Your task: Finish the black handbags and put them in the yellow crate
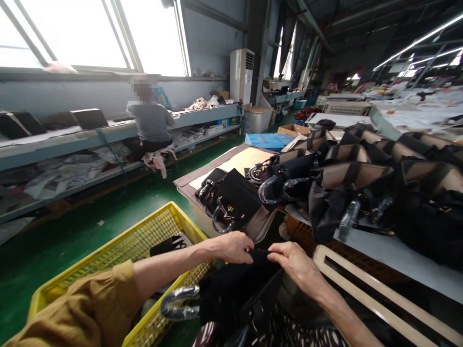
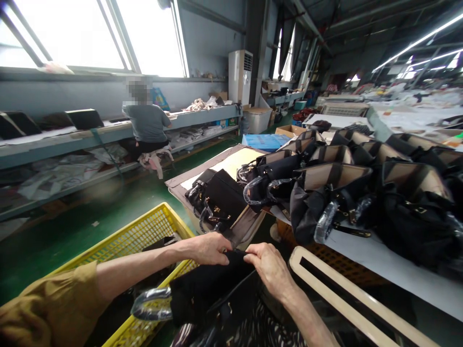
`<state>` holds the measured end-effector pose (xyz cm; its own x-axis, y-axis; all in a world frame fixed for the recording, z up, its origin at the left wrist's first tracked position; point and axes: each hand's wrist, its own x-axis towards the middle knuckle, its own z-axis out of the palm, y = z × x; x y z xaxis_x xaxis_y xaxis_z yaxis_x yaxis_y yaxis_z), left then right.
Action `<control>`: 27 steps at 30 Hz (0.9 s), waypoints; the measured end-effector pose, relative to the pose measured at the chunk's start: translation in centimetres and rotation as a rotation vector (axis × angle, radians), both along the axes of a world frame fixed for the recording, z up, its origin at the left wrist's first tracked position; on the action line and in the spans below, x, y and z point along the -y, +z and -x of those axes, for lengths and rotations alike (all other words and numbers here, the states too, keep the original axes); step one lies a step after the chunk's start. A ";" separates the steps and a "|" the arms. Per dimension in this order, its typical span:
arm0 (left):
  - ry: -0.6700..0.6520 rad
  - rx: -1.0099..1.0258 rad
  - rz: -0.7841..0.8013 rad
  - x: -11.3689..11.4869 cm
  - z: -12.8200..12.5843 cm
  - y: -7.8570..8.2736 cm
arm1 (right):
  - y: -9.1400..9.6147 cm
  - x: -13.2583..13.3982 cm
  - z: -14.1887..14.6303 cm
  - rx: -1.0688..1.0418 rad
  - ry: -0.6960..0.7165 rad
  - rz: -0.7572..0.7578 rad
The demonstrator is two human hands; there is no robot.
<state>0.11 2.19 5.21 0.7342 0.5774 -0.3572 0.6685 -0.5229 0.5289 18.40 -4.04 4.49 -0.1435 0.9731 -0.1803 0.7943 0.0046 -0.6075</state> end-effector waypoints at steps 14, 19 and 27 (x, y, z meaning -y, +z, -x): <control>-0.040 -0.076 -0.277 -1.1 -2.2 1.4 | 1.8 -2.7 0.0 -0.104 0.204 -0.028; 0.138 -0.091 -0.276 -2.1 -1.8 4.7 | 3.8 -5.0 1.1 0.013 0.141 -0.096; 0.294 -0.052 0.179 -2.6 0.1 4.2 | 0.9 -2.1 1.6 0.115 -0.003 -0.107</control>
<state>0.03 4.77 9.38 0.5237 0.6864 -0.5045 0.8052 -0.2055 0.5563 16.79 -1.99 5.35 -0.1249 0.9881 -0.0902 0.8590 0.0621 -0.5082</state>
